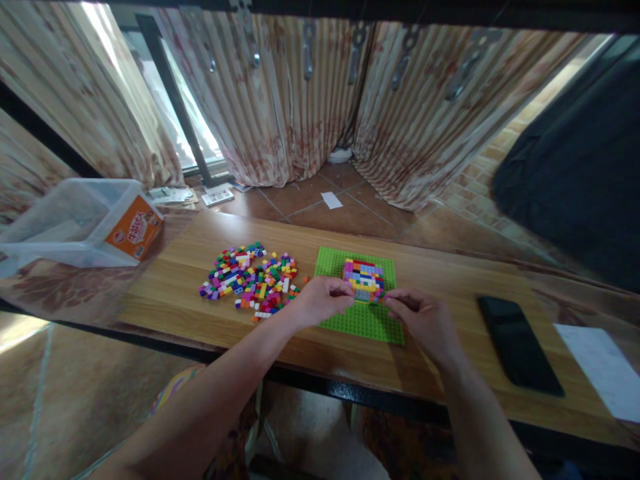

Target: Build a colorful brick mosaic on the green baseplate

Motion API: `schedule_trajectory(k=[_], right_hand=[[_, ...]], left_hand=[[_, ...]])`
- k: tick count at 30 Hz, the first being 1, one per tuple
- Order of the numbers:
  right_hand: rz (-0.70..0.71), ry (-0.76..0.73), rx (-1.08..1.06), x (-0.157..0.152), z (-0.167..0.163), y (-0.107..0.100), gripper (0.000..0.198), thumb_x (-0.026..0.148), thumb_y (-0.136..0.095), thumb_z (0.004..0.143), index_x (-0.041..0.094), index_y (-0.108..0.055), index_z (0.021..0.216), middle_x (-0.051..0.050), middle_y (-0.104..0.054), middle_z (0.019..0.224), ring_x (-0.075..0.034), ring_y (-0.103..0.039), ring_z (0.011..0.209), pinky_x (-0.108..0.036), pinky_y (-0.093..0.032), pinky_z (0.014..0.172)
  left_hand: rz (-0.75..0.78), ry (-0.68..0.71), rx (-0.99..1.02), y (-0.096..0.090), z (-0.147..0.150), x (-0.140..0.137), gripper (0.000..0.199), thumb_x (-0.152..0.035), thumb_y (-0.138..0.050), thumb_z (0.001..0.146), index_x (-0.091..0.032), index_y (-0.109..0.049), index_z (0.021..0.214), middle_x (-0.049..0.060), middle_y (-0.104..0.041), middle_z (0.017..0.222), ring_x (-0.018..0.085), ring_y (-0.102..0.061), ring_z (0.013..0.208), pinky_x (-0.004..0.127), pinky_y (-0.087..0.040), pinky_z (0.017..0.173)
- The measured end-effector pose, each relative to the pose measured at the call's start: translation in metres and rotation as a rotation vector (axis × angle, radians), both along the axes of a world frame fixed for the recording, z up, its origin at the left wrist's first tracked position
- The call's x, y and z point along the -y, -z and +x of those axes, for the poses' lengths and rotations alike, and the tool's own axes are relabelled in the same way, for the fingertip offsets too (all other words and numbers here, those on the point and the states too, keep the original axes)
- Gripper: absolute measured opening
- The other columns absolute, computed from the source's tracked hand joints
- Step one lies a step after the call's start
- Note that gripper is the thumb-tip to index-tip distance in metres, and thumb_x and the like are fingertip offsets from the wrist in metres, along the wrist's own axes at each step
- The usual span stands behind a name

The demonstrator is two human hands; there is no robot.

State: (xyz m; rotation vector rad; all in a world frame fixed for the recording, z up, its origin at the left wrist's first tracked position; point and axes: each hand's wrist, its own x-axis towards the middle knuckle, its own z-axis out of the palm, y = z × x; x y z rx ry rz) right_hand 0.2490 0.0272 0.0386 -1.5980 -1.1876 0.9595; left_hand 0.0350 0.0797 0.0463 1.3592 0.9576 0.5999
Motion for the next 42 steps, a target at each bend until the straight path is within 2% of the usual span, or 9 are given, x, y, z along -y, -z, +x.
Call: schedule_trajectory(k=[9,16,24,32,42], right_hand=[[0.034,-0.072,0.051,0.002,0.000,0.003,0.026,0.043,-0.075,0.073,0.020,-0.076,0.084,-0.005,-0.075,0.081,-0.017,-0.066,0.067,-0.029,-0.054,0.062],[0.050,-0.061,0.141,0.000,0.000,0.004,0.022,0.040,-0.075,0.072,0.019,-0.075,0.081,-0.003,-0.074,0.075,-0.018,-0.066,0.069,-0.030,-0.052,0.065],[0.000,-0.008,0.053,-0.005,0.002,0.006,0.033,0.048,-0.080,0.064,0.017,-0.073,0.075,-0.003,-0.070,0.066,-0.016,-0.062,0.060,-0.028,-0.049,0.057],[-0.089,0.065,-0.190,-0.006,-0.005,-0.001,0.035,0.045,-0.089,0.049,0.018,-0.072,0.066,0.000,-0.063,0.055,-0.010,-0.053,0.051,-0.022,-0.043,0.049],[-0.152,0.120,-0.306,-0.006,-0.004,0.004,0.037,0.040,-0.092,0.044,0.018,-0.073,0.067,-0.001,-0.067,0.059,-0.011,-0.057,0.052,-0.024,-0.048,0.050]], left_hand=[[0.032,0.020,0.035,0.002,-0.001,-0.002,0.007,-0.020,-0.064,0.075,-0.014,-0.065,0.073,-0.004,-0.060,0.063,0.008,-0.051,0.056,0.022,-0.040,0.058],[0.078,0.044,0.021,0.007,-0.002,-0.003,0.007,-0.021,-0.064,0.075,-0.014,-0.065,0.073,-0.003,-0.061,0.065,0.009,-0.053,0.059,0.022,-0.040,0.059],[0.164,0.090,-0.031,0.010,-0.003,-0.005,0.010,-0.023,-0.063,0.076,-0.014,-0.065,0.074,-0.002,-0.061,0.067,0.010,-0.053,0.061,0.022,-0.040,0.059],[0.190,0.102,-0.024,0.012,-0.003,-0.006,0.010,-0.022,-0.062,0.077,-0.014,-0.065,0.072,-0.002,-0.061,0.067,0.010,-0.054,0.063,0.022,-0.041,0.060],[0.194,0.090,-0.005,0.007,-0.001,-0.002,0.010,-0.021,-0.062,0.077,-0.014,-0.066,0.071,-0.002,-0.060,0.066,0.010,-0.052,0.064,0.021,-0.042,0.062]])
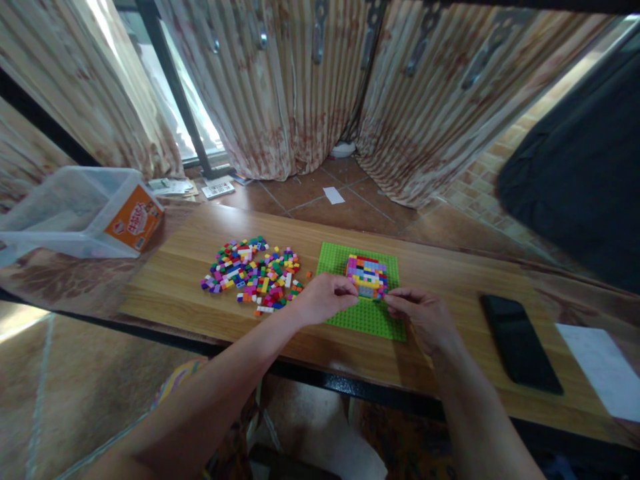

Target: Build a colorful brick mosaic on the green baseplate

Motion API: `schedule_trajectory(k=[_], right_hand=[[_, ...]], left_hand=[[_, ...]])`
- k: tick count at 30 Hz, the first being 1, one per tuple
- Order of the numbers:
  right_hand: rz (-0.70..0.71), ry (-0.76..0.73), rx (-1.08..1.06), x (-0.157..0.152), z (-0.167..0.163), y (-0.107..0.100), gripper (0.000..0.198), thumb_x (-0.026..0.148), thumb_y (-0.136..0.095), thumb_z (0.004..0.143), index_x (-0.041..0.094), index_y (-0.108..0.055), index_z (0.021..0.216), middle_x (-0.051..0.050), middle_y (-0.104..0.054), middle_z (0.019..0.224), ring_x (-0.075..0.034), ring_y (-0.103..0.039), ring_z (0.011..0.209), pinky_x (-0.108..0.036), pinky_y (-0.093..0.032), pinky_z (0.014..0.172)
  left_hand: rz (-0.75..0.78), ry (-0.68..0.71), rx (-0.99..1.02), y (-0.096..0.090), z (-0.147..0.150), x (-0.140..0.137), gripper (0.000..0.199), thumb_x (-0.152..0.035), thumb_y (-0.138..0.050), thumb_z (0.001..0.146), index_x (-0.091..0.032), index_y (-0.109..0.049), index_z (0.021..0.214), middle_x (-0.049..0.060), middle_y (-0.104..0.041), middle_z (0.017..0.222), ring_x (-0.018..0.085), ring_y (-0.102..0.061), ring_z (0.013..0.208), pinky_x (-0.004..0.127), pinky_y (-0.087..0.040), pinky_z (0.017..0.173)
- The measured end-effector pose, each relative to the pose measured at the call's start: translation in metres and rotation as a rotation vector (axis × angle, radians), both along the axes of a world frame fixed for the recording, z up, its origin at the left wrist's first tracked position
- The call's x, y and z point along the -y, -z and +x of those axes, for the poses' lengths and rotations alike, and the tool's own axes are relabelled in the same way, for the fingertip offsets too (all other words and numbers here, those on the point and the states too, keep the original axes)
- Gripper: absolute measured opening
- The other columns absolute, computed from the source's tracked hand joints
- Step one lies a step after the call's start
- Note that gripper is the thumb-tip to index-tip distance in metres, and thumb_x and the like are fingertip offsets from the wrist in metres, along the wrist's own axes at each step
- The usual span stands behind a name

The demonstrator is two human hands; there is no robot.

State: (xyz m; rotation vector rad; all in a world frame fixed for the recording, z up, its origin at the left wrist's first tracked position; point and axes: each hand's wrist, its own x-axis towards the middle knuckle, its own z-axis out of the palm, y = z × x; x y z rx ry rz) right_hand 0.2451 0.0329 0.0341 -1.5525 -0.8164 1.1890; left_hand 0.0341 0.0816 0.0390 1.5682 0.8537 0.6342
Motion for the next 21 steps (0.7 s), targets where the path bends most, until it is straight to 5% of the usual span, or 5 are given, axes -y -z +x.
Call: schedule_trajectory(k=[6,11,15,21], right_hand=[[-0.018,0.038,-0.027,-0.001,-0.005,-0.002,0.041,0.041,-0.093,0.037,0.017,-0.072,0.063,-0.001,-0.066,0.056,-0.010,-0.055,0.049,-0.023,-0.048,0.048],[-0.015,0.015,0.007,-0.001,-0.005,-0.006,0.042,0.045,-0.091,0.039,0.017,-0.072,0.063,0.000,-0.064,0.055,-0.010,-0.054,0.049,-0.023,-0.046,0.048],[0.112,-0.002,0.125,0.000,-0.003,-0.007,0.033,0.046,-0.086,0.052,0.019,-0.073,0.065,0.000,-0.065,0.057,-0.011,-0.054,0.052,-0.024,-0.045,0.050],[0.392,-0.175,0.385,0.007,-0.017,-0.010,0.016,0.039,-0.070,0.079,0.026,-0.077,0.087,-0.003,-0.075,0.089,-0.019,-0.067,0.082,-0.034,-0.052,0.077]], left_hand=[[0.086,-0.042,-0.032,-0.008,0.000,0.006,0.013,-0.021,-0.061,0.080,-0.013,-0.070,0.086,0.000,-0.066,0.074,0.011,-0.057,0.067,0.022,-0.044,0.065],[0.316,-0.037,-0.146,-0.012,0.002,0.008,0.016,-0.018,-0.054,0.087,-0.015,-0.069,0.090,0.003,-0.071,0.085,0.014,-0.062,0.077,0.026,-0.048,0.075],[0.403,-0.046,-0.211,-0.008,0.007,0.008,0.018,-0.018,-0.052,0.089,-0.016,-0.065,0.101,0.003,-0.071,0.085,0.015,-0.065,0.078,0.027,-0.050,0.075],[0.461,-0.040,-0.277,-0.005,0.012,0.011,0.033,-0.014,-0.052,0.089,-0.019,-0.054,0.122,0.003,-0.072,0.092,0.017,-0.069,0.085,0.030,-0.053,0.081]])
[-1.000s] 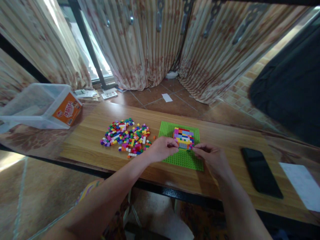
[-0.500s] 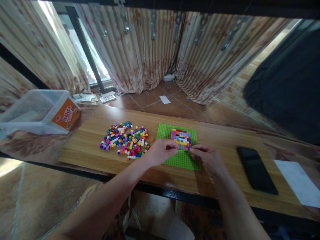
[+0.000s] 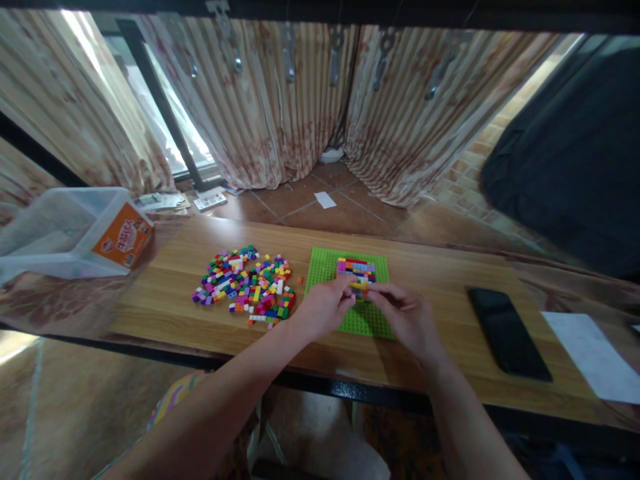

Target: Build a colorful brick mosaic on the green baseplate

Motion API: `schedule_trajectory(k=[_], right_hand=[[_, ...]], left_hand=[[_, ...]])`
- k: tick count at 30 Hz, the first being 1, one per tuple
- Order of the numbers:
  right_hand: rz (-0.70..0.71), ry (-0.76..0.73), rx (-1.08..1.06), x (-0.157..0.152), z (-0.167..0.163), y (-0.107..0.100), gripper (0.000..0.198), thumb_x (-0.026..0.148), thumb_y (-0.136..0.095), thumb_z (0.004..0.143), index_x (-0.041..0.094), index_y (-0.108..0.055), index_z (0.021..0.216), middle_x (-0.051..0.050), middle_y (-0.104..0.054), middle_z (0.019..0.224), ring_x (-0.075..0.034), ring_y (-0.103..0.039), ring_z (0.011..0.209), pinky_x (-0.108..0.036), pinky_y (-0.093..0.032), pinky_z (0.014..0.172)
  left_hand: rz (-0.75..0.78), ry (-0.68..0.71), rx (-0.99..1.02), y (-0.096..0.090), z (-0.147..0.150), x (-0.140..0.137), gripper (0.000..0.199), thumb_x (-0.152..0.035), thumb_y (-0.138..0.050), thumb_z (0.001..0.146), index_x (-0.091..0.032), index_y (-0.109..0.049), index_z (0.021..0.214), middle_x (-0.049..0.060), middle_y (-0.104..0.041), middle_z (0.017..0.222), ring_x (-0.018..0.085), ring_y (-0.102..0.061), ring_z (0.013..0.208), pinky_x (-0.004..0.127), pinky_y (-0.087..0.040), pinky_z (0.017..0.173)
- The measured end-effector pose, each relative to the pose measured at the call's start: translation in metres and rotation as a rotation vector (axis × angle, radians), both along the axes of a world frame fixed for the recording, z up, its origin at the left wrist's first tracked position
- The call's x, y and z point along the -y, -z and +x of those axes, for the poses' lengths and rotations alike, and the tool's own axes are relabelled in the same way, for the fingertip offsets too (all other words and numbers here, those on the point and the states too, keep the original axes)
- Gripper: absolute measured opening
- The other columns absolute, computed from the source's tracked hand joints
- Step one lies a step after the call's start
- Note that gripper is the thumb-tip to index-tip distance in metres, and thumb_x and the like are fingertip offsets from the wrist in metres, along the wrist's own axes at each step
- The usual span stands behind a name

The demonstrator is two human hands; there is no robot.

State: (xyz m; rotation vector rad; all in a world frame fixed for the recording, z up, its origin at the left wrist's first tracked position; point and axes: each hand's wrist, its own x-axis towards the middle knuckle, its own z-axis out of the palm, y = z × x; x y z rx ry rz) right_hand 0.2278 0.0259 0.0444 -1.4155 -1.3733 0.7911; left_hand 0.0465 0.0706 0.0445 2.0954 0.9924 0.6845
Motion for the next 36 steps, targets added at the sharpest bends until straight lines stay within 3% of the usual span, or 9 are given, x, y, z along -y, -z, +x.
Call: schedule_trajectory(k=[4,9,16,27,36], right_hand=[[0.016,-0.127,0.120,0.003,-0.011,-0.002,0.016,0.036,-0.065,0.085,0.027,-0.077,0.093,-0.003,-0.074,0.097,-0.019,-0.068,0.091,-0.033,-0.051,0.082],[0.028,-0.131,0.177,0.002,-0.013,-0.002,0.016,0.036,-0.064,0.086,0.028,-0.077,0.089,-0.003,-0.073,0.093,-0.019,-0.067,0.089,-0.032,-0.050,0.082],[0.069,0.149,0.226,-0.002,0.016,0.001,0.020,0.046,-0.069,0.080,0.027,-0.077,0.080,-0.005,-0.068,0.095,-0.019,-0.062,0.084,-0.032,-0.047,0.069],[0.011,0.008,0.234,-0.005,0.018,0.013,0.024,0.050,-0.072,0.077,0.028,-0.078,0.080,-0.006,-0.064,0.107,-0.023,-0.062,0.102,-0.041,-0.048,0.092],[-0.066,0.089,0.099,-0.009,0.020,0.026,0.024,0.046,-0.076,0.072,0.024,-0.076,0.079,-0.007,-0.068,0.104,-0.023,-0.064,0.096,-0.039,-0.051,0.085]], left_hand=[[0.010,0.036,0.028,0.001,0.001,0.002,0.036,-0.013,-0.052,0.089,-0.021,-0.051,0.124,0.004,-0.072,0.100,0.018,-0.069,0.094,0.031,-0.053,0.086],[-0.024,0.029,0.035,-0.002,0.002,0.003,0.037,-0.014,-0.053,0.088,-0.020,-0.051,0.125,0.004,-0.072,0.100,0.018,-0.068,0.094,0.031,-0.053,0.088],[-0.121,-0.025,-0.015,-0.009,0.003,0.008,0.034,-0.017,-0.055,0.086,-0.017,-0.058,0.120,0.003,-0.071,0.085,0.017,-0.066,0.075,0.029,-0.051,0.074],[-0.218,0.055,-0.010,-0.006,0.008,0.014,0.033,-0.017,-0.054,0.084,-0.015,-0.062,0.116,0.000,-0.066,0.069,0.015,-0.058,0.062,0.025,-0.043,0.061],[-0.257,0.165,0.048,-0.004,0.010,0.017,0.049,-0.016,-0.055,0.083,-0.016,-0.054,0.132,0.002,-0.071,0.076,0.016,-0.064,0.068,0.027,-0.047,0.066]])
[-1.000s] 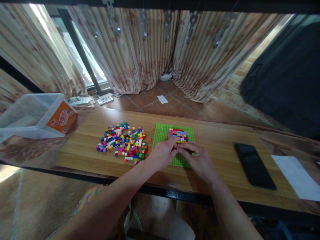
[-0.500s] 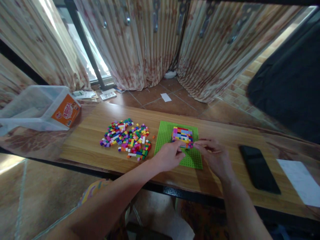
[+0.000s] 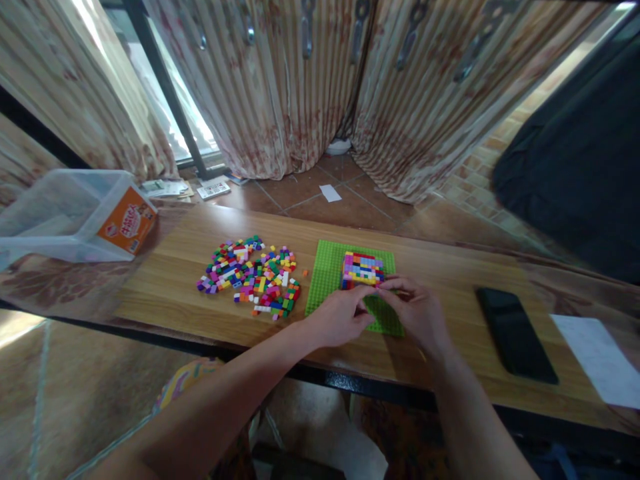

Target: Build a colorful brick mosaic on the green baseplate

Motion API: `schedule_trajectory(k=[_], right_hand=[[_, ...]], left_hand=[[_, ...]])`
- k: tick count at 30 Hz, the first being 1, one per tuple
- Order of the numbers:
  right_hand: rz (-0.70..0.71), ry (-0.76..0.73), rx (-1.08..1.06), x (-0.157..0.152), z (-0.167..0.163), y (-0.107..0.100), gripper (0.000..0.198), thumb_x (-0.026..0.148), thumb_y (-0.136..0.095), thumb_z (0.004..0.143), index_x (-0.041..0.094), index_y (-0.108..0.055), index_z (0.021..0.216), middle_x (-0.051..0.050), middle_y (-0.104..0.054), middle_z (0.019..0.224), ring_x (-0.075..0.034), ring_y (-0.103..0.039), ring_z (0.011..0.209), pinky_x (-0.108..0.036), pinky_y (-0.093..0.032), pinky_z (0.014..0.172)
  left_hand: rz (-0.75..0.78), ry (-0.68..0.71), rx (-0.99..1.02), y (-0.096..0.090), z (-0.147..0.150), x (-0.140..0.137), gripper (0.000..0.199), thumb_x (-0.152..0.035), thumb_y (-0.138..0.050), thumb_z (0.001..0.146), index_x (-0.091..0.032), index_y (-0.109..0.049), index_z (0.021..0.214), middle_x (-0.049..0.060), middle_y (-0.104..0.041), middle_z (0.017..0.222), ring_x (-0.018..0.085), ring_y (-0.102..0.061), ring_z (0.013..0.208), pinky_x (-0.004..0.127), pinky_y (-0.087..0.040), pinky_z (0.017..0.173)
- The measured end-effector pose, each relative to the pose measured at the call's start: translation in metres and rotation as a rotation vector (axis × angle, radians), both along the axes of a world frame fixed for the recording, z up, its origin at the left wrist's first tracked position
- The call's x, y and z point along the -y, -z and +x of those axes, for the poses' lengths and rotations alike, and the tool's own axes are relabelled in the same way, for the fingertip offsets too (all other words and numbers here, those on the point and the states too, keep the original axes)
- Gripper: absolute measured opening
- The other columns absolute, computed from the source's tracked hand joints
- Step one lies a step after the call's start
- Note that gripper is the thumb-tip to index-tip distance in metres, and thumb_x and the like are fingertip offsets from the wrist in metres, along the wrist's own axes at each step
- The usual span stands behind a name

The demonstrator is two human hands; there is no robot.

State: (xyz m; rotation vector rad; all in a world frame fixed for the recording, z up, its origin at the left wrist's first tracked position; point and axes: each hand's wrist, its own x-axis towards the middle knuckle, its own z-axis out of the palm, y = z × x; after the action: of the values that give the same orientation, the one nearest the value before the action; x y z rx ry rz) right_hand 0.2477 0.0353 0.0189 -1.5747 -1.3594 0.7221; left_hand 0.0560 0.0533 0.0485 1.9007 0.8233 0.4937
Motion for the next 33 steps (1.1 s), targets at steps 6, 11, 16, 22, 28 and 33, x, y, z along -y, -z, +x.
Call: schedule_trajectory(k=[6,11,16,22,28,33], right_hand=[[-0.089,0.036,-0.180,0.001,-0.003,-0.011,0.027,0.044,-0.079,0.066,0.021,-0.073,0.078,-0.005,-0.071,0.085,-0.020,-0.065,0.082,-0.035,-0.052,0.079],[-0.114,0.104,-0.322,0.001,-0.007,-0.017,0.030,0.042,-0.081,0.060,0.020,-0.071,0.078,-0.002,-0.071,0.075,-0.016,-0.062,0.069,-0.030,-0.051,0.069],[-0.149,0.107,-0.303,-0.003,-0.014,-0.013,0.032,0.041,-0.083,0.056,0.019,-0.070,0.075,-0.002,-0.070,0.069,-0.015,-0.061,0.063,-0.028,-0.049,0.061],[-0.145,0.105,-0.345,-0.003,-0.017,-0.014,0.034,0.044,-0.084,0.053,0.020,-0.070,0.073,-0.002,-0.068,0.065,-0.014,-0.059,0.058,-0.027,-0.048,0.056],[-0.155,0.122,-0.397,-0.003,-0.018,-0.015,0.033,0.039,-0.086,0.050,0.019,-0.071,0.072,-0.001,-0.068,0.065,-0.014,-0.059,0.058,-0.027,-0.049,0.057],[-0.180,0.125,-0.368,-0.003,-0.019,-0.019,0.025,0.033,-0.082,0.055,0.020,-0.071,0.072,-0.002,-0.069,0.069,-0.015,-0.061,0.062,-0.029,-0.051,0.062]], left_hand=[[0.002,0.002,-0.009,0.002,0.000,0.000,0.054,-0.018,-0.055,0.084,-0.015,-0.051,0.137,0.003,-0.073,0.079,0.017,-0.066,0.071,0.028,-0.049,0.070],[0.018,-0.001,-0.020,0.003,0.001,0.000,0.055,-0.017,-0.054,0.084,-0.014,-0.049,0.138,0.004,-0.074,0.081,0.018,-0.067,0.073,0.029,-0.050,0.072],[0.028,0.000,-0.037,0.001,0.000,0.002,0.054,-0.018,-0.054,0.084,-0.014,-0.050,0.137,0.004,-0.073,0.080,0.018,-0.067,0.072,0.029,-0.050,0.071],[0.032,0.005,-0.041,0.002,0.001,0.002,0.055,-0.018,-0.054,0.084,-0.015,-0.049,0.138,0.004,-0.074,0.080,0.019,-0.067,0.072,0.030,-0.051,0.071],[0.035,0.007,-0.050,0.000,0.001,0.002,0.056,-0.017,-0.055,0.083,-0.015,-0.048,0.139,0.004,-0.074,0.080,0.020,-0.068,0.073,0.030,-0.051,0.072],[0.056,0.005,-0.046,0.001,0.001,0.003,0.055,-0.018,-0.054,0.084,-0.014,-0.049,0.139,0.005,-0.075,0.081,0.021,-0.068,0.073,0.030,-0.050,0.069]])
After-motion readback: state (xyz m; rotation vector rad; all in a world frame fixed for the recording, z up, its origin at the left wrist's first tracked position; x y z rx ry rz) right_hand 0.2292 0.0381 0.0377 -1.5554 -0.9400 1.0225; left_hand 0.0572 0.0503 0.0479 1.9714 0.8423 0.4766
